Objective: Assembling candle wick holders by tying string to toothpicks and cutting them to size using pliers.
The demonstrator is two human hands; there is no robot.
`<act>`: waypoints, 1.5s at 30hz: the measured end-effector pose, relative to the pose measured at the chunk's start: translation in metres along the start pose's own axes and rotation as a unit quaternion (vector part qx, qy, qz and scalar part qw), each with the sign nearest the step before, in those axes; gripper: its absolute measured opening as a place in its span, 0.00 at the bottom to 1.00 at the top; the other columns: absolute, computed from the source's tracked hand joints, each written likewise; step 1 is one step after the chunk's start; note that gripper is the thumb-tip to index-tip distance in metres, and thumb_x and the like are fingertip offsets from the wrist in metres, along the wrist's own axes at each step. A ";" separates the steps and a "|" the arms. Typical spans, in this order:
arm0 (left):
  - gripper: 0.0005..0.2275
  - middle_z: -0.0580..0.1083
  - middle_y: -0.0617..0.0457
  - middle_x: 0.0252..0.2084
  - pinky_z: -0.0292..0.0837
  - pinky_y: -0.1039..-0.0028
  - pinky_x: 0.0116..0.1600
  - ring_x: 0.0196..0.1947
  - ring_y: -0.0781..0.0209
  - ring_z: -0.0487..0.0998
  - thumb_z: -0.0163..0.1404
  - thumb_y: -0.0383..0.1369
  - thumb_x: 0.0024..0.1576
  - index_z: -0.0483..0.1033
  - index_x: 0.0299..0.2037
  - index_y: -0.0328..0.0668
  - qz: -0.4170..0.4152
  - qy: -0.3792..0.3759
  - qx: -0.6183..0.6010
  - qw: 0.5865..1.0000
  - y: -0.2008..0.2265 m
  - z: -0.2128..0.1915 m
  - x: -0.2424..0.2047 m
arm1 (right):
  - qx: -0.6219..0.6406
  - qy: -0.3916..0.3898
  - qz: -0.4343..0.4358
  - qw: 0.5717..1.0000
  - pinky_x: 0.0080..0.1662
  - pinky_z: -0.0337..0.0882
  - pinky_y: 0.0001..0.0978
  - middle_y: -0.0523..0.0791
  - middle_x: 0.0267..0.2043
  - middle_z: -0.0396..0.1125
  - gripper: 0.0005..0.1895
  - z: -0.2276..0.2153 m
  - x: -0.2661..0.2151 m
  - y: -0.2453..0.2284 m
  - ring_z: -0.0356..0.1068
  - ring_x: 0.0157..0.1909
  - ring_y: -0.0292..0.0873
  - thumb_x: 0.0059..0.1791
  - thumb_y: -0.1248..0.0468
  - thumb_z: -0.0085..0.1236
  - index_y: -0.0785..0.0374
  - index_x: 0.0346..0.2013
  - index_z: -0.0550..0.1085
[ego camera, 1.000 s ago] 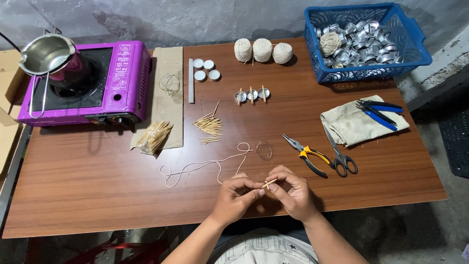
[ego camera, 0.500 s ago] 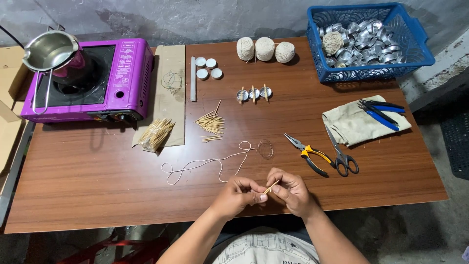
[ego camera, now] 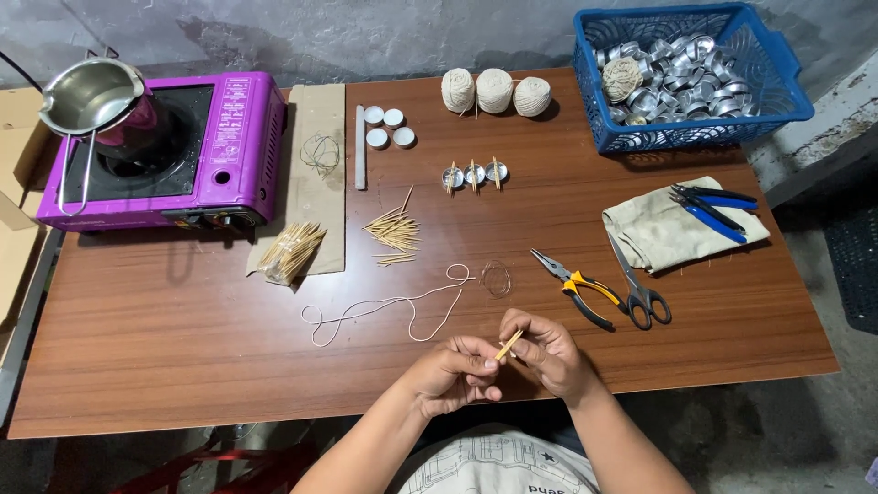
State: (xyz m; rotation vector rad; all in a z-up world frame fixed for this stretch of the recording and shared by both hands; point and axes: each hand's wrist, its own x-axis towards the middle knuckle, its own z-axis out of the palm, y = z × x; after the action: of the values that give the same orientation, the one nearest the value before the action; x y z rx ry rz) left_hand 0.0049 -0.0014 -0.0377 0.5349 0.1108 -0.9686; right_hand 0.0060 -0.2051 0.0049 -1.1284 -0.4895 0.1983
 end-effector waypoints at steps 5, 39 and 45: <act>0.04 0.65 0.54 0.24 0.85 0.62 0.45 0.22 0.72 0.63 0.56 0.19 0.56 0.79 0.39 0.30 0.013 0.009 0.008 1.000 0.003 0.002 0.001 | -0.046 0.015 -0.023 0.999 0.44 0.63 0.30 0.45 0.36 0.63 0.09 -0.004 0.000 0.006 0.62 0.39 0.40 0.54 0.61 0.55 0.65 0.40 0.75; 0.03 0.80 0.56 0.23 0.69 0.81 0.29 0.20 0.72 0.73 0.59 0.25 0.57 0.87 0.35 0.36 0.253 0.189 0.431 0.845 0.007 0.012 0.014 | -0.670 0.240 0.291 0.640 0.54 0.72 0.54 0.49 0.59 0.72 0.13 -0.314 0.225 -0.151 0.71 0.57 0.58 0.54 0.64 0.53 0.57 0.50 0.81; 0.04 0.81 0.55 0.24 0.74 0.84 0.30 0.24 0.73 0.77 0.60 0.26 0.58 0.88 0.36 0.34 0.193 0.193 0.413 0.869 0.015 0.021 0.014 | -0.716 0.131 0.453 0.515 0.63 0.69 0.50 0.43 0.74 0.59 0.28 -0.281 0.262 -0.157 0.63 0.69 0.56 0.52 0.77 0.51 0.44 0.60 0.77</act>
State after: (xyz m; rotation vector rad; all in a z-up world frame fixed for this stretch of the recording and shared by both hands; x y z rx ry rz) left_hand 0.0220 -0.0150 -0.0184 1.4856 -0.0653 -0.4616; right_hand 0.3532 -0.3978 0.1236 -2.9922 0.4971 0.5616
